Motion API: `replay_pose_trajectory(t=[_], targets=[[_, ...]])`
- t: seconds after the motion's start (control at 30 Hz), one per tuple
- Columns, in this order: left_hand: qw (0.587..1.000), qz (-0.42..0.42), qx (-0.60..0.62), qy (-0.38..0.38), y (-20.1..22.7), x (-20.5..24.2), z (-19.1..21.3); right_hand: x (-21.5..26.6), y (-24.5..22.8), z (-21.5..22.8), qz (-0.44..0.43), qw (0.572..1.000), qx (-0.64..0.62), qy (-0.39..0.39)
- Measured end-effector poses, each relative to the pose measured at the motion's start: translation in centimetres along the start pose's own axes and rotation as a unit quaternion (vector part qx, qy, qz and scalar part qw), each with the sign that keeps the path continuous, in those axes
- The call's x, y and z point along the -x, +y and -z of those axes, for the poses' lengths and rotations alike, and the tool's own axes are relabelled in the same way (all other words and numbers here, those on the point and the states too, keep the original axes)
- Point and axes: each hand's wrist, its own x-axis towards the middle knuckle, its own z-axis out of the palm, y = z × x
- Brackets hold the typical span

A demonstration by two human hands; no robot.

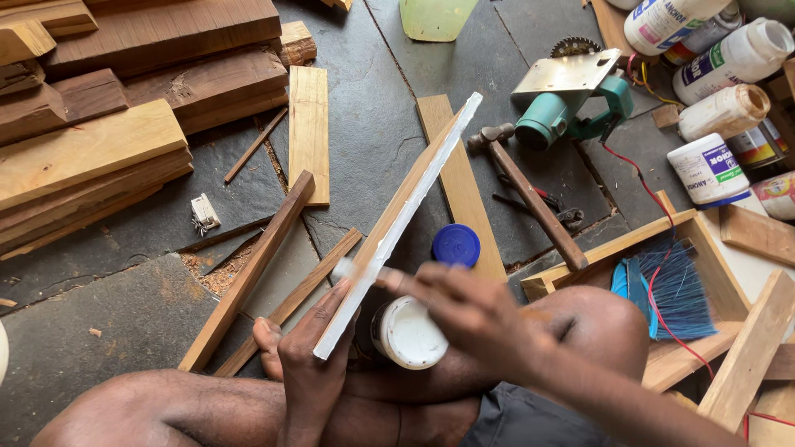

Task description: The person sits on the floor and uses a hammer to tap a small wooden piece. They then apply glue to a long wooden plank using a small stick and attach another piece to it. The person continues to hammer and align the wooden pieces together.

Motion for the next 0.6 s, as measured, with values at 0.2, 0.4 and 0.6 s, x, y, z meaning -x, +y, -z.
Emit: replay_pose_trajectory(t=[0.2, 0.4, 0.6], targets=[[1.0, -0.004, -0.006, 0.003, 0.6, -0.6, 0.0, -2.0, 16.0, 1.0, -0.086, 0.983, 0.159, 0.019], [1.0, 0.017, -0.021, 0.008, 0.9, -0.6, 0.0, -2.2, 20.8, 1.5, -0.129, 0.969, 0.183, 0.101], [1.0, 0.007, -0.013, 0.011, 0.4, -0.5, -0.2, -1.2, 16.4, -1.4, -0.049, 0.981, 0.166, 0.086]])
